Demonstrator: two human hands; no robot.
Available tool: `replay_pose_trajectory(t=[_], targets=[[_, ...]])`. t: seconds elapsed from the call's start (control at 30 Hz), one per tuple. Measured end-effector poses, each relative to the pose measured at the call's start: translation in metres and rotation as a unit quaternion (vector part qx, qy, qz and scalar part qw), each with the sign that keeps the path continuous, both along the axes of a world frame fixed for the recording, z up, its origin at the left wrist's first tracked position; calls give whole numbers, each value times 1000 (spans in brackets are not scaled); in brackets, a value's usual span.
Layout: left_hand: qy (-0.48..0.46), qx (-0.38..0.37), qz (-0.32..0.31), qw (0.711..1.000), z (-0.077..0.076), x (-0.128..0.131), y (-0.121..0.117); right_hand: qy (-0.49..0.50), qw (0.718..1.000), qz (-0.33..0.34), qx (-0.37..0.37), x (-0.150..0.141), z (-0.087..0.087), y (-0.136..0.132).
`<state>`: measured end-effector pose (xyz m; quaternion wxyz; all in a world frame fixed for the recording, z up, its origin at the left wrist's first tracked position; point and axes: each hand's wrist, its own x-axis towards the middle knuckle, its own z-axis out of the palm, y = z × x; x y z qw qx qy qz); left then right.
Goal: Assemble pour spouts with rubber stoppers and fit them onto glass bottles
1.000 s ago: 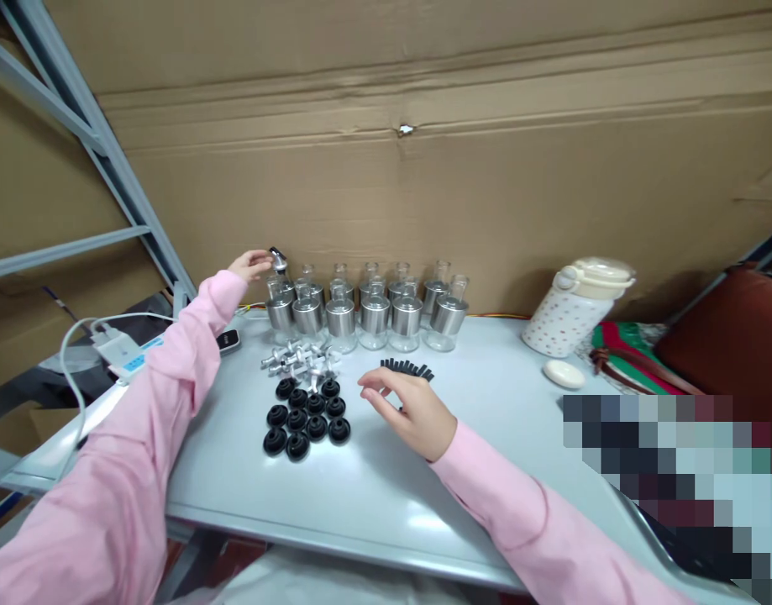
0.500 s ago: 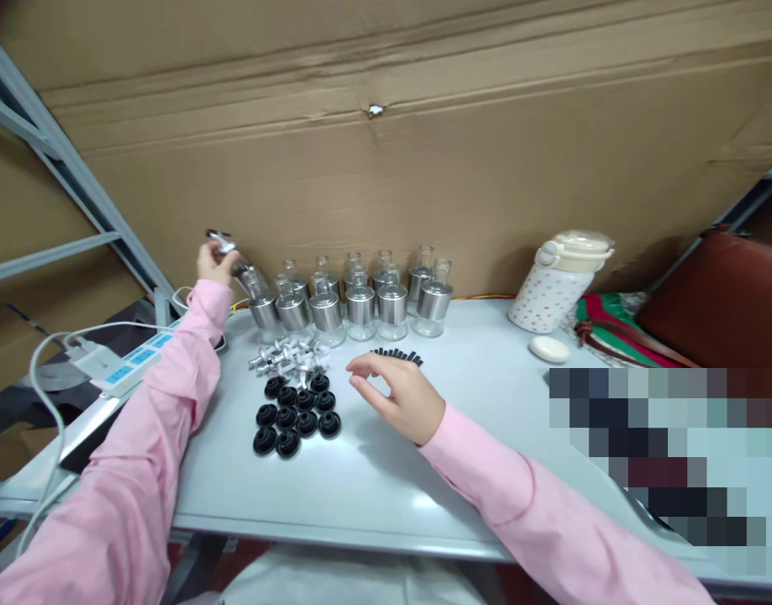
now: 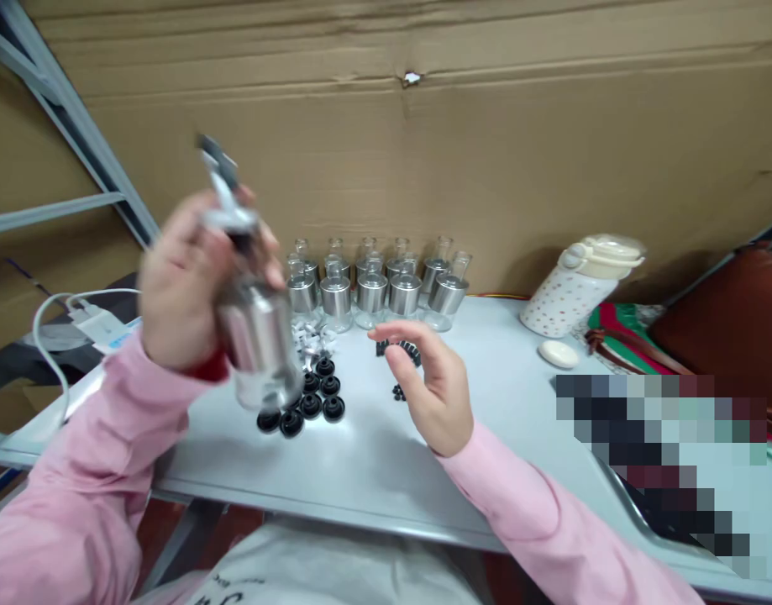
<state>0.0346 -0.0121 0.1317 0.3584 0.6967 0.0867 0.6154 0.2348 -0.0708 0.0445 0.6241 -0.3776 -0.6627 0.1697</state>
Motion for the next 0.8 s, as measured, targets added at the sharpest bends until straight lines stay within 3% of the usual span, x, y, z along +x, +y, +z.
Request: replay_pose_trajectory(t=[0.07, 0.17, 0.23, 0.37, 0.63, 0.8], targets=[[96, -53, -64, 992, -20, 14, -32, 3, 999, 31, 30, -5, 10, -13], [250, -3, -110, 962, -41, 22, -64, -45, 994, 92, 31, -10, 22, -33], [286, -13, -131, 949, -49, 22, -74, -84, 989, 120, 4, -10, 26, -43], [242, -82, -150, 955, -60, 25, -73, -85, 989, 117, -9, -9, 24, -48], [156, -118, -146, 970, -84, 40, -56, -58, 986, 156, 5, -7, 14, -34], [132, -150, -149, 969, -93, 50, -44, -85, 993, 83, 0, -7, 11, -27]])
